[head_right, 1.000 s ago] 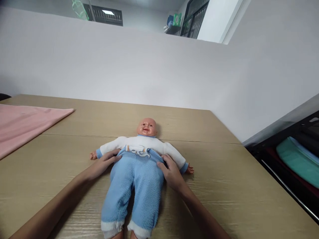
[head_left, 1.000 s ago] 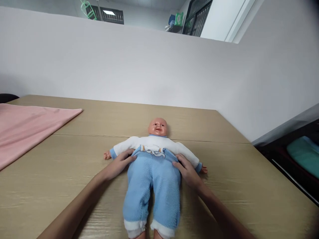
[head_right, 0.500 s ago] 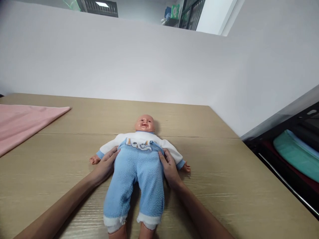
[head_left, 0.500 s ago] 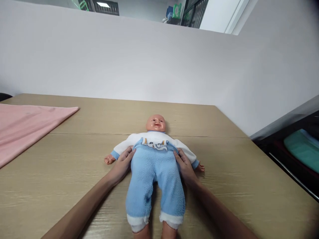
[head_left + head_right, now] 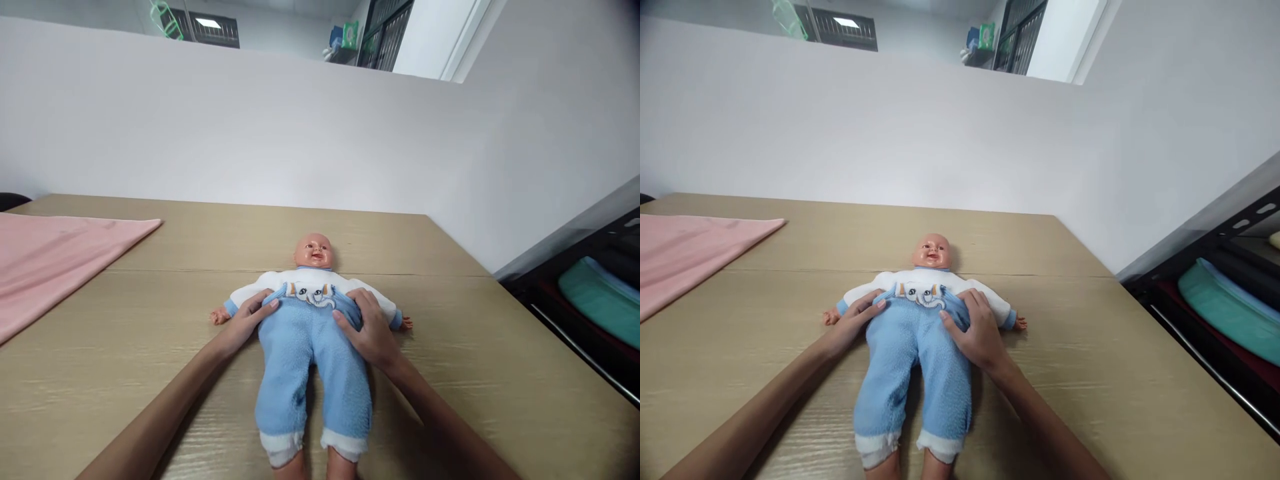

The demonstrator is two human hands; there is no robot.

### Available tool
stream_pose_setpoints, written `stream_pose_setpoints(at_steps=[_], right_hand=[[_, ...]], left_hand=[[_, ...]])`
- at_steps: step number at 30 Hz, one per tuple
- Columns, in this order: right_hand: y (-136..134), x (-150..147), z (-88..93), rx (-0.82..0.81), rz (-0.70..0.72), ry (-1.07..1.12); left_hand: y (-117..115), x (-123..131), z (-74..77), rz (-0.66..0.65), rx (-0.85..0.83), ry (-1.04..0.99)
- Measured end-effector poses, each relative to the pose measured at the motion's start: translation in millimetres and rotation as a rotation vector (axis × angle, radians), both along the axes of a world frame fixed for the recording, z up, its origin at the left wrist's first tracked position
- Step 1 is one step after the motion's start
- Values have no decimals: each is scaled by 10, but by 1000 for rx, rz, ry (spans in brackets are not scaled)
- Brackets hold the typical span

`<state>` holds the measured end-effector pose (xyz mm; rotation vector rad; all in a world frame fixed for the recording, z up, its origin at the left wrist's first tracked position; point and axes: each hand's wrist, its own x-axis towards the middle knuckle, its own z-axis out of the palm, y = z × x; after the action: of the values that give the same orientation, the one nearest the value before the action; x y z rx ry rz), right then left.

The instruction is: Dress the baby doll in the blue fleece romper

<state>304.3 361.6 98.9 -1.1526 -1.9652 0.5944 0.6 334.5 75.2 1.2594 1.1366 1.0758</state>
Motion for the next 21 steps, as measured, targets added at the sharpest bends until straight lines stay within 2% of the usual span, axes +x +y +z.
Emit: stream_pose_setpoints(at_steps=[2, 4, 6, 8, 11, 14, 18, 21], right_hand=[[97, -93, 51, -58, 65, 4], [244, -168, 46, -216, 121, 114], [371, -217, 9, -328, 127, 213], [420, -244, -22, -350, 106, 228], [347, -288, 21, -159, -52, 123], [248, -422, 204, 128, -142, -16], [329, -828, 538, 261, 70, -118], [562, -1263, 701, 201, 290, -180]], left_hand=[[33, 14, -15, 34, 5, -12], [50, 24, -48, 73, 8, -55], [41, 34, -87, 99, 9, -111], [15, 52, -117, 151, 38, -154], [-18, 102, -128, 250, 113, -177], [-24, 166, -114, 322, 169, -188], [-57, 236, -106, 385, 224, -186], [-125, 272, -115, 433, 254, -133]])
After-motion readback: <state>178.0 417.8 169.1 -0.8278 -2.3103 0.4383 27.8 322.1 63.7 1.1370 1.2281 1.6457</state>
